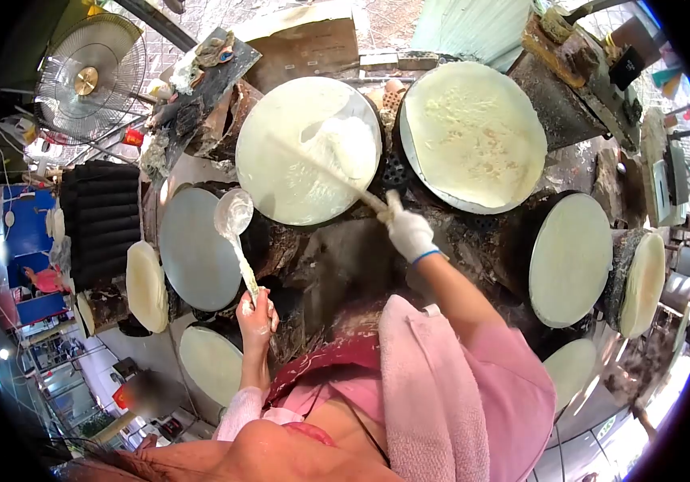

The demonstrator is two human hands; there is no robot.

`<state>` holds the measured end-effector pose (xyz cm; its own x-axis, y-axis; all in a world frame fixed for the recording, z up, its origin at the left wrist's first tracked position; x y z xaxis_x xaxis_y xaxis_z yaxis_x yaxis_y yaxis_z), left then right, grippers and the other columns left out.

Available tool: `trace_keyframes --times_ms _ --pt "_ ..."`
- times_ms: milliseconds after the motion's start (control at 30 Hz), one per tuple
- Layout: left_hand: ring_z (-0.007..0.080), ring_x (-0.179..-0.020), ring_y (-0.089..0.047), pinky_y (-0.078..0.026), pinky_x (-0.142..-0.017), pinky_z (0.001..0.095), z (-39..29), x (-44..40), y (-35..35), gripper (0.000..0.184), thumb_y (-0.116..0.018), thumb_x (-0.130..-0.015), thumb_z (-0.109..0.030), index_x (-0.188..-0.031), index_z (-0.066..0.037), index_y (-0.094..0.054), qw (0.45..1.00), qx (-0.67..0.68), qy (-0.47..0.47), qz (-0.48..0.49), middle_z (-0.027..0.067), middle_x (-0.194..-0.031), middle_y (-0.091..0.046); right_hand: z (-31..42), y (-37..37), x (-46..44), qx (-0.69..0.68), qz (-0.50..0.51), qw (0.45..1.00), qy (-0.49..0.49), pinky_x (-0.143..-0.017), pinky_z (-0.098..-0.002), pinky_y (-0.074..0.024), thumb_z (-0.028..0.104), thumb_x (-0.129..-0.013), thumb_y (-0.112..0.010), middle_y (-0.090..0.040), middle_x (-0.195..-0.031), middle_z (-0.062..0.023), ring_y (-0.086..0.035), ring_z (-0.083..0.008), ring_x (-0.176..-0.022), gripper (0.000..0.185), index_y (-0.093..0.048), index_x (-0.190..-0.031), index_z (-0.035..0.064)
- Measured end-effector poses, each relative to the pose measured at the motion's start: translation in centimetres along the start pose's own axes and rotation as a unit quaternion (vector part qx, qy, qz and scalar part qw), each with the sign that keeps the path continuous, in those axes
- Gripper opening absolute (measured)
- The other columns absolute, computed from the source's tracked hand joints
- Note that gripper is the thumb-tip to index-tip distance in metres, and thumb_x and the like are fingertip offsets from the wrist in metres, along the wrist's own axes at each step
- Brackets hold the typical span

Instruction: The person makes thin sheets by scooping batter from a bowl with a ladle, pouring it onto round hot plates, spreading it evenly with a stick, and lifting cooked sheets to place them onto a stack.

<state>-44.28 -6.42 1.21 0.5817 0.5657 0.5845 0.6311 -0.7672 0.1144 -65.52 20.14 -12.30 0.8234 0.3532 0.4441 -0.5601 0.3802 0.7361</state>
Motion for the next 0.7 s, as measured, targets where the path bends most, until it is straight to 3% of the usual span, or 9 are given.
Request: trace_keyframes --times_ms 100,133,300,400,467,533,633,667,700 --pt "0.0083 -0.038 -0.035 -0.029 -0.033 0.0235 -0.4 0.3 -0.2 0.019 -0.054 -0.101 -0.021 -0.094 -0.003 -0.051 1.000 -0.004 0.014 -0.003 -0.0006 -0.058 -0.042 0.0 1.5 -5.4 0.064 -0.083 0.992 -0.070 -0.068 -0.0517 -0.0533 0.039 -0.097 -0.048 -0.068 -0.084 -0.0193 -0.068 -0.0381 -0.077 0.065 -0.023 -0.154 0.0179" --pt "0.0084 -0.038 -0.035 -0.029 -0.033 0.0236 -0.6 0.3 -0.4 0.019 -0.054 -0.101 -0.021 -0.094 -0.003 -0.051 1.000 -0.001 0.016 -0.006 -0.0006 -0.058 -0.042 0.2 1.5 -8.2 0.099 -0.191 0.976 -0.023 -0.057 -0.0503 -0.0521 0.034 -0.096 -0.051 -0.064 -0.072 -0.0167 -0.066 -0.0347 -0.063 0.063 -0.029 -0.152 0.0165" --pt "0.0091 -0.037 -0.035 -0.030 -0.034 0.0241 -0.7 0.8 -0.5 0.017 -0.055 -0.099 -0.018 -0.096 -0.002 -0.052 0.999 -0.016 0.030 -0.030 -0.0002 -0.059 -0.043 6.3 6.0 -18.5 0.016 -0.240 0.970 -0.033 -0.074 -0.0482 -0.0531 0.033 -0.092 -0.055 -0.068 -0.090 -0.0216 -0.067 -0.0393 -0.084 0.035 -0.060 -0.112 0.0043" --pt "0.0094 -0.037 -0.036 -0.030 -0.034 0.0242 -0.8 0.7 -0.7 0.016 -0.055 -0.099 -0.018 -0.096 -0.002 -0.053 0.999 -0.020 0.038 -0.032 -0.0001 -0.059 -0.043 11.0 7.1 -13.9 -0.032 -0.398 0.887 0.230 -0.077 -0.0441 -0.0535 0.023 -0.090 -0.060 -0.068 -0.094 -0.0231 -0.066 -0.0404 -0.087 0.036 -0.061 -0.118 0.0019" --pt "0.0096 -0.037 -0.037 -0.030 -0.033 0.0242 -1.4 0.9 -1.2 0.015 -0.055 -0.099 -0.017 -0.097 -0.002 -0.053 0.999 -0.013 0.034 -0.028 0.0001 -0.059 -0.043 9.0 3.1 -9.7 -0.116 -0.207 0.944 0.230 -0.079 -0.0383 -0.0534 0.017 -0.090 -0.063 -0.068 -0.109 -0.0200 -0.067 -0.0353 -0.092 0.042 -0.058 -0.128 0.0002" --pt "0.0096 -0.037 -0.037 -0.030 -0.033 0.0241 -1.8 0.9 -1.7 0.015 -0.055 -0.099 -0.017 -0.097 -0.002 -0.053 0.999 -0.006 0.031 -0.030 0.0002 -0.059 -0.043 6.1 0.5 -5.5 -0.422 -0.260 0.830 0.257 -0.072 -0.0347 -0.0523 0.021 -0.092 -0.067 -0.069 -0.101 -0.0084 -0.067 -0.0212 -0.085 0.045 -0.058 -0.134 0.0087" --pt "0.0092 -0.037 -0.037 -0.030 -0.033 0.0238 -1.6 0.6 -2.4 0.015 -0.055 -0.099 -0.017 -0.097 -0.002 -0.054 1.000 0.003 0.012 -0.021 0.0002 -0.059 -0.043 -0.2 -1.3 -1.2 -0.498 -0.202 0.843 -0.018 -0.057 -0.0253 -0.0472 0.026 -0.095 -0.066 -0.066 -0.082 -0.0001 -0.060 -0.0085 -0.068 0.048 -0.054 -0.140 0.0153" --pt "0.0091 -0.037 -0.037 -0.030 -0.033 0.0238 -1.5 0.3 -2.6 0.016 -0.055 -0.099 -0.018 -0.097 -0.002 -0.054 1.000 0.000 0.000 -0.007 0.0002 -0.058 -0.043 -0.7 -1.2 0.2 -0.574 -0.074 0.806 -0.125 -0.054 -0.0227 -0.0450 0.028 -0.095 -0.066 -0.063 -0.076 0.0012 -0.056 -0.0057 -0.062 0.048 -0.054 -0.140 0.0165" --pt "0.0091 -0.037 -0.037 -0.030 -0.033 0.0237 -1.5 0.2 -2.9 0.017 -0.055 -0.100 -0.019 -0.096 -0.002 -0.053 1.000 0.003 0.001 0.001 0.0000 -0.058 -0.043 -0.4 -1.0 1.0 -0.543 -0.014 0.827 -0.143 -0.050 -0.0207 -0.0405 0.032 -0.094 -0.066 -0.057 -0.070 0.0039 -0.048 -0.0029 -0.056 0.047 -0.057 -0.138 0.0177"
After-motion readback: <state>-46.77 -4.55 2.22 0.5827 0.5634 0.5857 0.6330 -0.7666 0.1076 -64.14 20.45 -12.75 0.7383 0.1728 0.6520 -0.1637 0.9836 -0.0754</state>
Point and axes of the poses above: each hand's wrist, its own x-axis away from the middle knuckle, its own y-axis out of the back of the hand, z = x × y, the point moved 2 cm from there along -x, towards the middle knuckle
